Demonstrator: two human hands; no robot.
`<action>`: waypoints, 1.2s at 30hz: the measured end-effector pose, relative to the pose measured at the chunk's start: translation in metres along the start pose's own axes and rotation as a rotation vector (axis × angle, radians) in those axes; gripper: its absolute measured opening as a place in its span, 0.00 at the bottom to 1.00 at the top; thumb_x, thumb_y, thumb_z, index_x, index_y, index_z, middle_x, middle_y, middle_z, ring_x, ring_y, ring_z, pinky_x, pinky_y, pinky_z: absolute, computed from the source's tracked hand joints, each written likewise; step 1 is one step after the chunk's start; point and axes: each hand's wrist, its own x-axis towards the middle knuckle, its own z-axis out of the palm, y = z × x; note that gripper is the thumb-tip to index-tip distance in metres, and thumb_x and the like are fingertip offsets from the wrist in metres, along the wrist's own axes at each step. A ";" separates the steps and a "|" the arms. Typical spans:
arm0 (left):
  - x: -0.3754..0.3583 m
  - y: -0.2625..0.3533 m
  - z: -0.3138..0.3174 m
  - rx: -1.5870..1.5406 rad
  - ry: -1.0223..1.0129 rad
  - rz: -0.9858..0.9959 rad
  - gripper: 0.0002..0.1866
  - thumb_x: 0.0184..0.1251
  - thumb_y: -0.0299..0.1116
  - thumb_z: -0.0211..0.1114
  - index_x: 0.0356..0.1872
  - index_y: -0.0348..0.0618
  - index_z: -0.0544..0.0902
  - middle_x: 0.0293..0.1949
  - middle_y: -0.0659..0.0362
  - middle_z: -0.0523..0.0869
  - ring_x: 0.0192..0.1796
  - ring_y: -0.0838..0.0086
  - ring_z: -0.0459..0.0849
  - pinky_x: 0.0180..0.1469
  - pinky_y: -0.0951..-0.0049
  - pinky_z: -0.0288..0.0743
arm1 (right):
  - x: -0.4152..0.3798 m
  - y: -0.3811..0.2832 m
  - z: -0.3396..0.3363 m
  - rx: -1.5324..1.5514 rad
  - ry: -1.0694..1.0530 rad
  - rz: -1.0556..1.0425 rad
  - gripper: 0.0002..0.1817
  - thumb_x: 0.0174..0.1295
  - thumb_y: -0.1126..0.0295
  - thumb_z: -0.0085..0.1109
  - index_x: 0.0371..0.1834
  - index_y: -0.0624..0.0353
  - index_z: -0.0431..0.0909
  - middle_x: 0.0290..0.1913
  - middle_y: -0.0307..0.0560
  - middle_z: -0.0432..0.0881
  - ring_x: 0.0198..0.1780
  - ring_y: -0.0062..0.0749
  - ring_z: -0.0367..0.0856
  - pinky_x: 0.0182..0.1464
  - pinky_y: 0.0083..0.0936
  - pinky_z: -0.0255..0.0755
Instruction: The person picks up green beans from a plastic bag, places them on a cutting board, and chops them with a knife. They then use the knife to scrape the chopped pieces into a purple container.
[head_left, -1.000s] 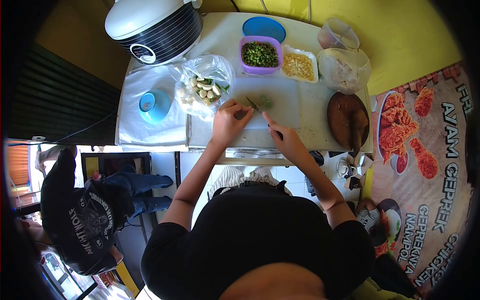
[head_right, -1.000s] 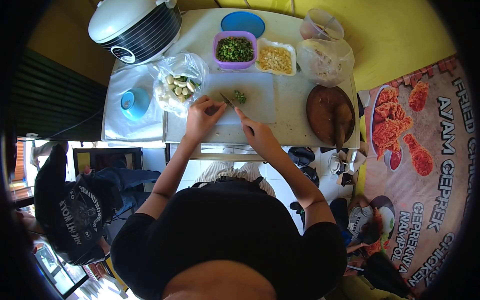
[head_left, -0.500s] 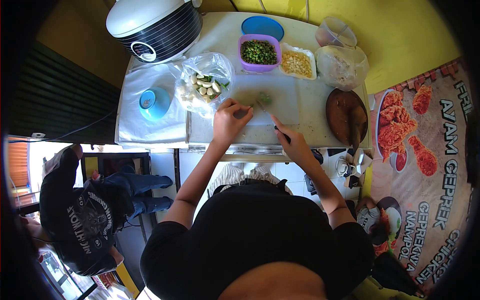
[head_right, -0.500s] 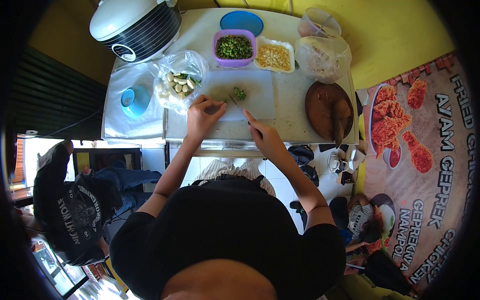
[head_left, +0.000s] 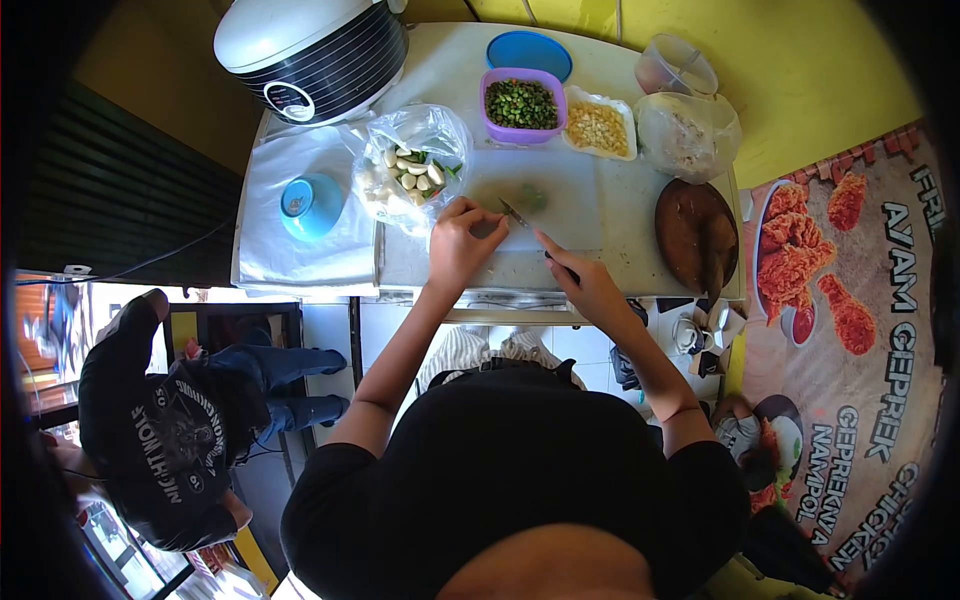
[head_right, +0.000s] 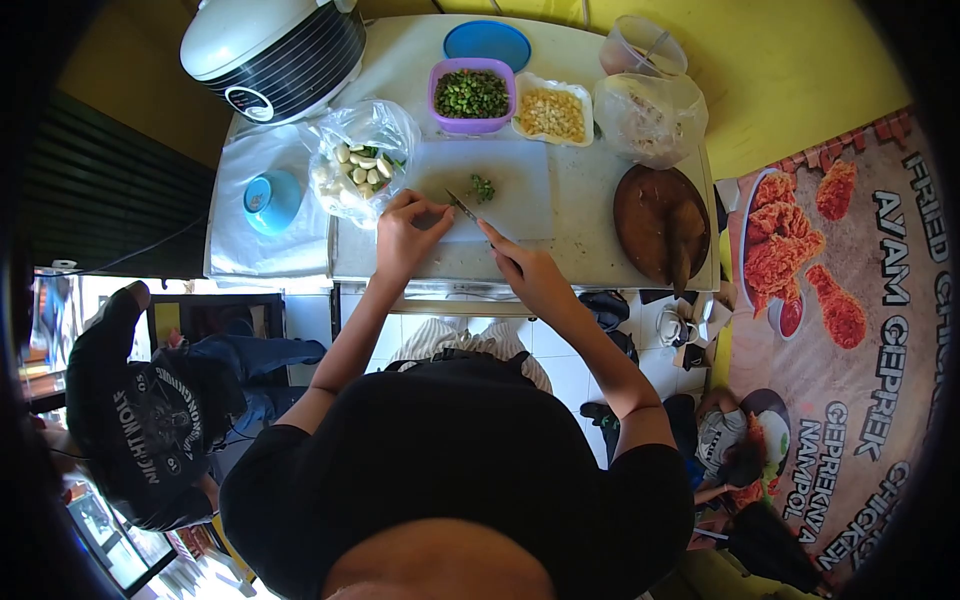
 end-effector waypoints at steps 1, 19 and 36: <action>0.000 -0.002 0.001 0.010 0.004 0.020 0.08 0.50 0.30 0.75 0.29 0.37 0.88 0.29 0.56 0.82 0.29 0.71 0.82 0.35 0.73 0.76 | 0.000 0.001 0.001 0.000 -0.003 0.001 0.27 0.70 0.70 0.51 0.72 0.37 0.64 0.15 0.53 0.63 0.16 0.32 0.62 0.26 0.26 0.66; 0.002 -0.007 0.005 -0.086 0.016 -0.022 0.06 0.52 0.28 0.72 0.29 0.36 0.87 0.29 0.55 0.84 0.29 0.69 0.85 0.36 0.72 0.79 | 0.000 0.004 0.007 -0.231 -0.017 -0.031 0.28 0.70 0.67 0.48 0.74 0.36 0.59 0.20 0.62 0.75 0.22 0.56 0.78 0.29 0.44 0.71; -0.003 -0.008 0.007 -0.018 0.081 0.030 0.08 0.51 0.32 0.73 0.32 0.43 0.89 0.30 0.56 0.82 0.32 0.64 0.82 0.38 0.68 0.77 | -0.002 0.002 0.007 -0.100 -0.004 -0.037 0.27 0.71 0.69 0.49 0.73 0.38 0.62 0.17 0.52 0.62 0.17 0.33 0.63 0.27 0.28 0.66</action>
